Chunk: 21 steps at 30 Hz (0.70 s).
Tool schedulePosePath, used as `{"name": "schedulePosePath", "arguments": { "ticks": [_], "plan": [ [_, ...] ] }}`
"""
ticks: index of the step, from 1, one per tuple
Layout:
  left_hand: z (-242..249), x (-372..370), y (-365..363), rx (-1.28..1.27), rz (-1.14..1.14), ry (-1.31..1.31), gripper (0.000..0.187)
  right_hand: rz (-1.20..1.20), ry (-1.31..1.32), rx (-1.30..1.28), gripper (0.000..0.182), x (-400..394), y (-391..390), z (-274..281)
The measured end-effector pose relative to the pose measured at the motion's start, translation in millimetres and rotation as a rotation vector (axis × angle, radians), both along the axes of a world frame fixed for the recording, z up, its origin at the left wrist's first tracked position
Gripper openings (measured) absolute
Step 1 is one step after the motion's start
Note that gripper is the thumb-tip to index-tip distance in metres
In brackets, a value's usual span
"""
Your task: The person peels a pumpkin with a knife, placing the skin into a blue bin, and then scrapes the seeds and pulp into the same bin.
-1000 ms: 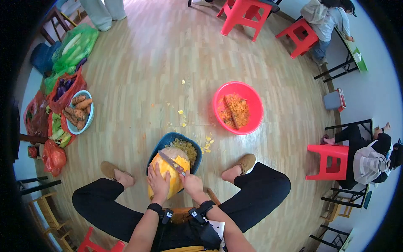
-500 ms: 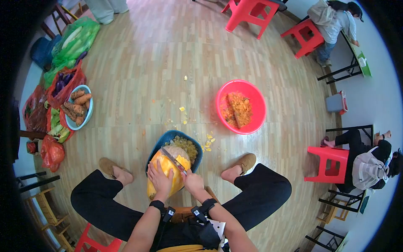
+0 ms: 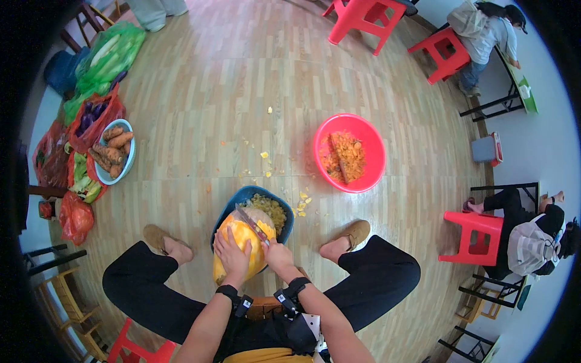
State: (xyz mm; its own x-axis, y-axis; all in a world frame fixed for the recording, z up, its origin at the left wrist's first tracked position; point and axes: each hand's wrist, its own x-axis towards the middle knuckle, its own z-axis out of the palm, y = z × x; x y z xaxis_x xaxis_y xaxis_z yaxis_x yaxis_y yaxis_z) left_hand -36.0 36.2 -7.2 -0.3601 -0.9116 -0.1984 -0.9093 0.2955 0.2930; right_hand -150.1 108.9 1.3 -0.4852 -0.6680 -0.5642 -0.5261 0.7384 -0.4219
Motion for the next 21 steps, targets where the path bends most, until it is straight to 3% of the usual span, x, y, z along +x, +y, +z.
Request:
{"name": "schedulePosePath", "arguments": {
  "ticks": [5, 8, 15, 17, 21],
  "plan": [
    [3.6, 0.0, 7.5, -0.022, -0.036, -0.013, 0.072, -0.04, -0.003, 0.095, 0.047, -11.9, -16.1, -19.0],
    [-5.3, 6.6, 12.9, -0.062, -0.064, -0.013, 0.073, -0.078, -0.038, -0.01, 0.047, -31.9, 11.1, -78.9],
    [-3.6, 7.9, 0.9, -0.004, -0.03, 0.002, 0.073, 0.021, -0.04, 0.071, 0.043, -7.7, 22.7, 6.3],
    [-2.4, 7.6, 0.6, 0.008, -0.034, 0.002, 0.073, 0.101, 0.023, 0.097, 0.04, 2.3, 18.6, 7.6],
    [-1.0, 5.3, 3.7, -0.023, -0.036, -0.01, 0.073, 0.033, 0.017, 0.055, 0.04, 7.1, 11.3, 9.3]
  ]
}}
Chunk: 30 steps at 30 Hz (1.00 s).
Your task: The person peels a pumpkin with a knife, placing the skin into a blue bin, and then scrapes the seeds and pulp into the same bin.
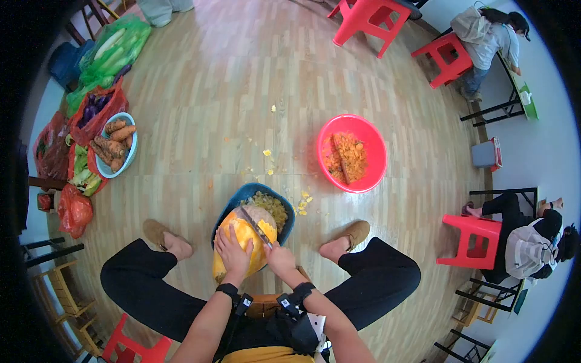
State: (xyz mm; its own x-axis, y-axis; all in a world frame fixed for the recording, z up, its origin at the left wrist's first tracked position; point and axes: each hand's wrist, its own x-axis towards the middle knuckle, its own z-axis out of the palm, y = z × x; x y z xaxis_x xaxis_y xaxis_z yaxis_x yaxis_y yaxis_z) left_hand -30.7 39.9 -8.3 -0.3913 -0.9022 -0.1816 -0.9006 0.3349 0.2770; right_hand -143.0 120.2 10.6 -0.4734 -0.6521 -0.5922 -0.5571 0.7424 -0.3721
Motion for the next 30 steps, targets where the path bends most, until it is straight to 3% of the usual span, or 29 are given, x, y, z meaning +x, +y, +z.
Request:
{"name": "schedulePosePath", "arguments": {
  "ticks": [11, 15, 19, 21, 30],
  "plan": [
    [-2.2, -0.1, 6.4, -0.025, -0.016, -0.003, 0.073, -0.136, -0.066, 0.048, 0.049, -11.1, -27.5, -15.7],
    [-5.5, 2.3, 8.3, -0.014, -0.019, -0.009, 0.072, -0.204, -0.057, -0.005, 0.052, -30.2, -18.5, -58.0],
    [-7.6, 3.6, 8.2, -0.038, -0.003, 0.032, 0.074, -0.111, -0.049, 0.046, 0.049, -27.7, 17.2, -47.1],
    [-9.0, 4.6, 9.5, -0.04, -0.007, 0.036, 0.073, -0.042, 0.013, 0.031, 0.045, -9.5, 24.0, -8.2],
    [-2.4, 3.5, 3.1, 0.009, 0.014, 0.058, 0.073, -0.033, 0.009, 0.024, 0.042, 7.7, 17.0, 6.2]
  ]
}}
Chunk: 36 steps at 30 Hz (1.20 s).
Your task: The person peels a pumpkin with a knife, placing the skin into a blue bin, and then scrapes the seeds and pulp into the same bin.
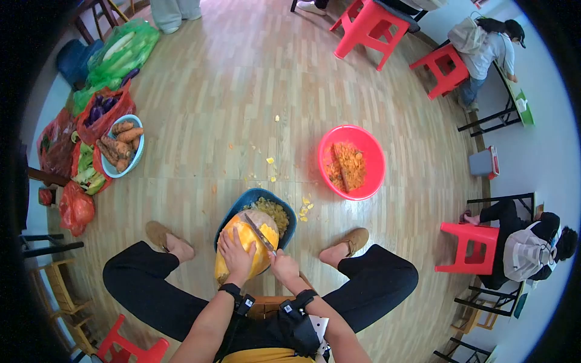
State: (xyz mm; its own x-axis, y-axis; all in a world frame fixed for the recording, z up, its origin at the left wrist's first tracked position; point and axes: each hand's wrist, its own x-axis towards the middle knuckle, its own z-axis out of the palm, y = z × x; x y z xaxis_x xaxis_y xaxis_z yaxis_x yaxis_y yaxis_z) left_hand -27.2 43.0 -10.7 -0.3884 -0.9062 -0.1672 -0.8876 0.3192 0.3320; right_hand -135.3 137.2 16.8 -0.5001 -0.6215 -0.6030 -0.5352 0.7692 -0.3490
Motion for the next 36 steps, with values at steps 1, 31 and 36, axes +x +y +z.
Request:
{"name": "schedulePosePath", "arguments": {
  "ticks": [1, 31, 36],
  "plan": [
    [0.1, -0.5, -0.2, 0.008, 0.003, -0.009, 0.073, 0.015, -0.007, -0.006, 0.042, -1.5, -0.3, 0.2],
    [-4.5, -1.0, 1.2, -0.072, -0.017, -0.054, 0.073, -0.132, -0.069, 0.007, 0.051, -31.9, 32.0, -52.6],
    [1.9, -0.9, -1.0, 0.002, -0.006, -0.025, 0.073, 0.084, 0.05, -0.093, 0.043, -16.2, -6.0, -8.4]
  ]
}}
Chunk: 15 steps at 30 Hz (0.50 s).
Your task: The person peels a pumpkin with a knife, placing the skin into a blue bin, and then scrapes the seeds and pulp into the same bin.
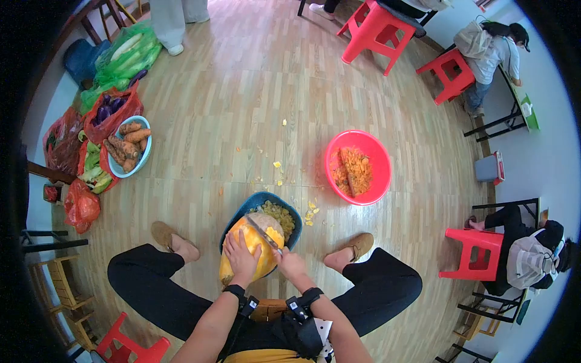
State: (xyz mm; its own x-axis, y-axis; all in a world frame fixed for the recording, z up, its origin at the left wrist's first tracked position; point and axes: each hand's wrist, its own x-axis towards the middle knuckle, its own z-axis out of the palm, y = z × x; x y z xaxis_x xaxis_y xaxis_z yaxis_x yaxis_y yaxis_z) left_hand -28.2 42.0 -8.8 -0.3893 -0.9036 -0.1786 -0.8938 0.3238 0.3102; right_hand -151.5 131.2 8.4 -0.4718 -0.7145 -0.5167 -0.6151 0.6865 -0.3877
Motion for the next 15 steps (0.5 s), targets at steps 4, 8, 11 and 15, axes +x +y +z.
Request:
{"name": "schedulePosePath", "arguments": {
  "ticks": [4, 8, 11, 15],
  "plan": [
    [-1.8, 0.9, 0.6, 0.011, 0.002, -0.017, 0.074, 0.045, 0.016, 0.032, 0.042, 6.6, -2.6, 1.1],
    [-2.4, 1.3, 0.1, -0.002, 0.002, 0.02, 0.074, 0.057, 0.015, 0.022, 0.04, 5.9, -5.1, 2.3],
    [-1.2, -0.9, -1.9, 0.018, 0.011, 0.024, 0.074, 0.09, 0.035, 0.027, 0.04, 1.1, -8.3, -1.0],
    [-3.4, -0.5, -3.2, 0.016, 0.017, 0.01, 0.075, 0.122, 0.028, 0.057, 0.042, -1.3, -13.9, -2.4]
  ]
}}
